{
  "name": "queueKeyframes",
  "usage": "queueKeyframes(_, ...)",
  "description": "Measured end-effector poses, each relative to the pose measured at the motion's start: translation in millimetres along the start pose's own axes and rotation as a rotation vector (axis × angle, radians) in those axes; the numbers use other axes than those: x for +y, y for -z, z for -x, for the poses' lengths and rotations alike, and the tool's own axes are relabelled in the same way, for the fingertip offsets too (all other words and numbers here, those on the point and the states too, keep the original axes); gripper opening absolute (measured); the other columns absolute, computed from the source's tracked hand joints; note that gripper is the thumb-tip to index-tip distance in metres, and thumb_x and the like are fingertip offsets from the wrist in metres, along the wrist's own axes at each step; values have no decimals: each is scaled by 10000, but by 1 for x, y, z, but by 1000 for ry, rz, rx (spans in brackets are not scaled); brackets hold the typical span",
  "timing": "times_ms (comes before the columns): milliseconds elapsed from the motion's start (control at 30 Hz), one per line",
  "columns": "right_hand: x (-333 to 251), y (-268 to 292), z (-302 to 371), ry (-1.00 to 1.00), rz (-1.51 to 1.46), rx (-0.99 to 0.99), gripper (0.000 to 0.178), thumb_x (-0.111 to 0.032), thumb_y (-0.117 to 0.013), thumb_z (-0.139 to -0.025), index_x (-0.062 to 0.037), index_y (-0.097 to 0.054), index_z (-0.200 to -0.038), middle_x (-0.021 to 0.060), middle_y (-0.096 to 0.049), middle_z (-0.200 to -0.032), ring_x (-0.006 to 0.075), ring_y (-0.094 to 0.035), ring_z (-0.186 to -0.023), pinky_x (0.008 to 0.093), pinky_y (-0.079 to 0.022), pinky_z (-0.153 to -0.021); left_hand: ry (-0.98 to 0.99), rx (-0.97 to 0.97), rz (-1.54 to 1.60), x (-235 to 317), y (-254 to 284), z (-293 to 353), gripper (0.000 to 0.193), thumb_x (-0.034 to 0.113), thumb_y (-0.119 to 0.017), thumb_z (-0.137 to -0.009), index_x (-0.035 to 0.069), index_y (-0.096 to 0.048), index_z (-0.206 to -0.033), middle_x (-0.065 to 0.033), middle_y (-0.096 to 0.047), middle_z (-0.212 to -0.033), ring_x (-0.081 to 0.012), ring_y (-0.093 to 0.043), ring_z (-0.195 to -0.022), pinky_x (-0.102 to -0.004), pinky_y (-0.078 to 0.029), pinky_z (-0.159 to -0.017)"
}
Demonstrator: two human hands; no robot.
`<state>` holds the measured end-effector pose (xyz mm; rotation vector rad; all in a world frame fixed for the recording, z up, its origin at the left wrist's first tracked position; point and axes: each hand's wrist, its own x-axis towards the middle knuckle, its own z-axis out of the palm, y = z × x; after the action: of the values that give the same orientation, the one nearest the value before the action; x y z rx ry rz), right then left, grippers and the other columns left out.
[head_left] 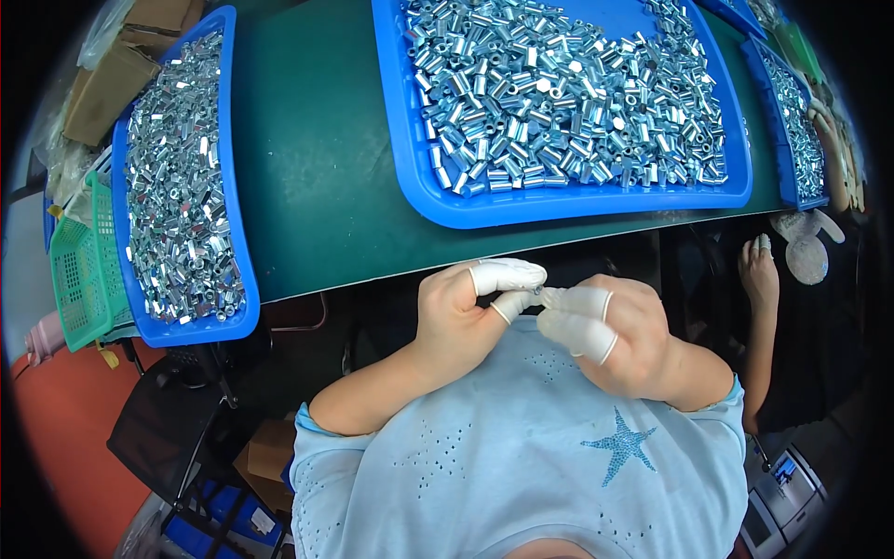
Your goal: The person is manually assembling or inspecting small metal parts at a factory workstation using a thin metal tool.
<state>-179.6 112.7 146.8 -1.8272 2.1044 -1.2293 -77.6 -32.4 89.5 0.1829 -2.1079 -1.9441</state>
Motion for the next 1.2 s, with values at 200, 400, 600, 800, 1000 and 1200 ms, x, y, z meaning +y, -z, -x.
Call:
queueKeyframes(200, 4, 3, 5, -651, -686, 108, 122, 90, -596, -705, -6, -582, -779, 171, -599, -846, 218, -573, -583, 250, -472, -519, 21, 77, 22, 7, -6, 1, 145, -47, -681, -699, 3, -648, -831, -105, -669, -860, -173, -652, -781, -263, -528, -685)
queueKeyframes(400, 14, 0, 6, 164, -99, 45, 84, 71, -575, -758, -3, -581, -797, 132, -601, -826, 178, -562, -593, 241, -467, -534, -69, -32, -147, 15, 8, -7, 167, -20, -703, -692, 9, -658, -850, -94, -673, -829, -164, -654, -731, -257, -526, -636)
queueKeyframes(600, -10, -10, 3, -705, -1043, 291, 125, 54, -538, -819, -48, -524, -891, 149, -589, -900, 125, -525, -589, 223, -451, -527, -12, 25, -130, 32, 18, 5, 159, -1, -702, -710, -7, -653, -862, -105, -668, -835, -157, -648, -729, -253, -517, -635)
queueKeyframes(800, -1, -7, -1, -64, -584, 329, 165, 57, -531, -824, -56, -507, -941, 165, -574, -950, 122, -521, -599, 210, -456, -536, 60, 249, -229, 50, 68, 2, 156, 42, -680, -755, -5, -654, -901, -98, -659, -842, -139, -628, -743, -251, -498, -662)
queueKeyframes(1000, 3, -5, 7, -102, -620, 291, 149, 56, -523, -830, -48, -510, -936, 163, -570, -954, 113, -528, -627, 207, -460, -534, 3, 345, -1026, 52, 125, -40, 148, 143, -606, -827, 3, -611, -874, -143, -627, -747, -271, -613, -678, -344, -474, -601)
queueKeyframes(1200, 18, 3, 26, -178, -655, 346, 145, 62, -531, -822, -39, -513, -925, 157, -571, -946, 111, -531, -637, 211, -463, -540, 69, 361, -1108, 52, 123, -57, 165, 161, -584, -836, 3, -540, -816, -183, -587, -708, -386, -559, -662, -402, -458, -615)
